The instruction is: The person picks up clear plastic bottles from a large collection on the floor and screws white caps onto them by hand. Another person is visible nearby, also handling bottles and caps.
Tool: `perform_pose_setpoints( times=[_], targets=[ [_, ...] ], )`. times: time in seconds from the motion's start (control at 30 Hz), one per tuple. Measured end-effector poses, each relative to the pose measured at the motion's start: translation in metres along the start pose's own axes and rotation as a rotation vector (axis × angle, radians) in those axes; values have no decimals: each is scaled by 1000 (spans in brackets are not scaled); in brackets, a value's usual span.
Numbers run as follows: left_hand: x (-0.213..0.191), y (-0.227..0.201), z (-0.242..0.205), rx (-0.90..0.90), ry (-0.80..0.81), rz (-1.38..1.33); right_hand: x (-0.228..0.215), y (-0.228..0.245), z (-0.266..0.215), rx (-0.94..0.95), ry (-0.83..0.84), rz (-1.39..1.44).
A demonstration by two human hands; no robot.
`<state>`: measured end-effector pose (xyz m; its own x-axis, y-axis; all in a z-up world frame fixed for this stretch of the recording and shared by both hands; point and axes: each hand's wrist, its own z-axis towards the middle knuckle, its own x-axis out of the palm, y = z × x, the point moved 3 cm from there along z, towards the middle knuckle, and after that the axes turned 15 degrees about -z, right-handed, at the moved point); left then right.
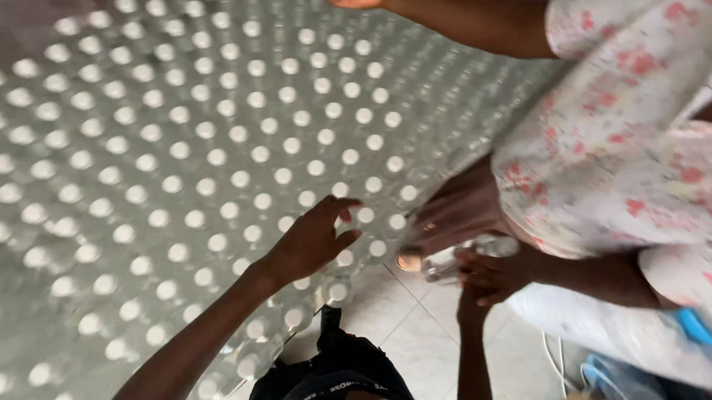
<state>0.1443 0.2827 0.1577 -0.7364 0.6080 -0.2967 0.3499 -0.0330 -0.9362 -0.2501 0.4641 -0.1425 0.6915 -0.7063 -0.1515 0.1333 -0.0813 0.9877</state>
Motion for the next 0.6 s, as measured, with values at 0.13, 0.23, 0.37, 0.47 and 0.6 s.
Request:
perform_pose_setpoints(
  times=[0.13,0.23,0.37,0.47,0.6],
  targets=[
    [-46,13,-128,-286,-220,-158,-50,-120,122,-70,45,126],
    [-55,36,-207,-347,-443,-192,-1,53,123,-452,-79,-47],
    [-41,53,-298,-380,-756,-433,63,180,50,-393,-137,-123],
    [-23,63,-347,-394,-937,-559,80,131,25,-448,-30,-793],
    [-4,99,-380,-357,-1069,-644,111,108,-29,-1235,143,-1004]
  ],
)
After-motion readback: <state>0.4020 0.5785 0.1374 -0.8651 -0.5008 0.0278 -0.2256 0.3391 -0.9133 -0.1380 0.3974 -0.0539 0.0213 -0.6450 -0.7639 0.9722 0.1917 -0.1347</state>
